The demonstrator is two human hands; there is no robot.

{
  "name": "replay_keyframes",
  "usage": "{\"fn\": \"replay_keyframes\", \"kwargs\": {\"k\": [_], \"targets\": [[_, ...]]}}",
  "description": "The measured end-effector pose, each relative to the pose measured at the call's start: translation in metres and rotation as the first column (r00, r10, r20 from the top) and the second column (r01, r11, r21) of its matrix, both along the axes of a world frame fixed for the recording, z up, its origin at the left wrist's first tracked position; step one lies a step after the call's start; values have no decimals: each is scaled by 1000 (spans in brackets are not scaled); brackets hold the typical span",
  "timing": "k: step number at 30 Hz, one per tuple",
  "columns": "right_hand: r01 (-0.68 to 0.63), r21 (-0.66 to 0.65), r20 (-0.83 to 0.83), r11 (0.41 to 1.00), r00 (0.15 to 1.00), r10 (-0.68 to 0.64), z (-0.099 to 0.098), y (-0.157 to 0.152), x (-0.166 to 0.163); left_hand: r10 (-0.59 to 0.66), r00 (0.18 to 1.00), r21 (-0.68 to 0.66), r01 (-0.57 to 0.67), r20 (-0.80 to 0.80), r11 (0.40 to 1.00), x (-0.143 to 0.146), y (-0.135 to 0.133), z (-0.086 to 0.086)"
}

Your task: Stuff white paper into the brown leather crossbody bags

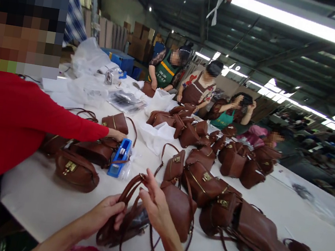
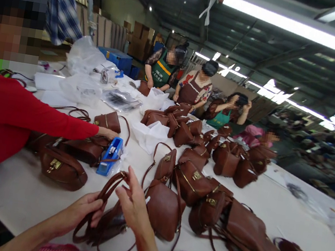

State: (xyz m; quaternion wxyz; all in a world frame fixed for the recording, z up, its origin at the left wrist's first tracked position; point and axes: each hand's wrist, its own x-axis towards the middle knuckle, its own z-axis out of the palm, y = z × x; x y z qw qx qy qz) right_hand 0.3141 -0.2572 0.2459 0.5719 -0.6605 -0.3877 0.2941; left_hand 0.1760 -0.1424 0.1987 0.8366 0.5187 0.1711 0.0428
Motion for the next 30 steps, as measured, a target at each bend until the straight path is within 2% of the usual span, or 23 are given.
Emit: {"fn": "replay_keyframes", "kwargs": {"k": [2, 4, 7, 9, 11, 14, 16, 19, 21, 23, 26, 28, 30], "targets": [[-69, -119, -66, 990, 996, 62, -21, -8, -11, 53, 999, -52, -53, -12, 997, -1, 1, -2], [-94, -216, -5, 972, 995, 95, -41, -13, -31, 88, 996, -105, -89, -11, 990, -1, 1, -1], [-44, -258, 316, 965, 940, 127, -64, -13, -64, 106, 994, -174, -104, 2, 979, 0, 0, 3], [8, -264, 534, 964, 834, 139, -74, -11, -76, 123, 992, -214, -120, 0, 970, 0, 0, 3], [55, -288, 661, 956, 734, 156, -80, -12, -77, 150, 989, -252, -146, -3, 957, 1, 2, 2], [54, -307, 752, 950, 626, 207, -81, -22, -67, 193, 981, -287, -181, 15, 941, 0, 8, -3], [-16, -298, 788, 954, 560, 256, -79, -31, -61, 213, 977, -306, -198, 17, 931, 0, 11, -7], [-84, -234, 824, 969, 512, 243, -74, -34, -60, 234, 972, -325, -218, 11, 920, 1, 11, -9], [-30, -218, 842, 975, 499, 204, -71, -28, -65, 250, 968, -323, -231, 19, 918, 4, 9, -8], [47, -248, 871, 968, 448, 201, -69, -19, -71, 274, 962, -317, -254, 19, 914, 7, 7, -7], [14, -289, 899, 957, 348, 266, -63, -12, -72, 307, 952, -312, -293, -4, 904, 9, 11, -7], [-72, -321, 882, 944, 340, 326, -58, -19, -65, 312, 950, -344, -299, -18, 890, 7, 19, -10], [-101, -361, 851, 927, 370, 372, -56, -37, -52, 328, 944, -417, -308, -24, 855, 3, 30, -13]]}}
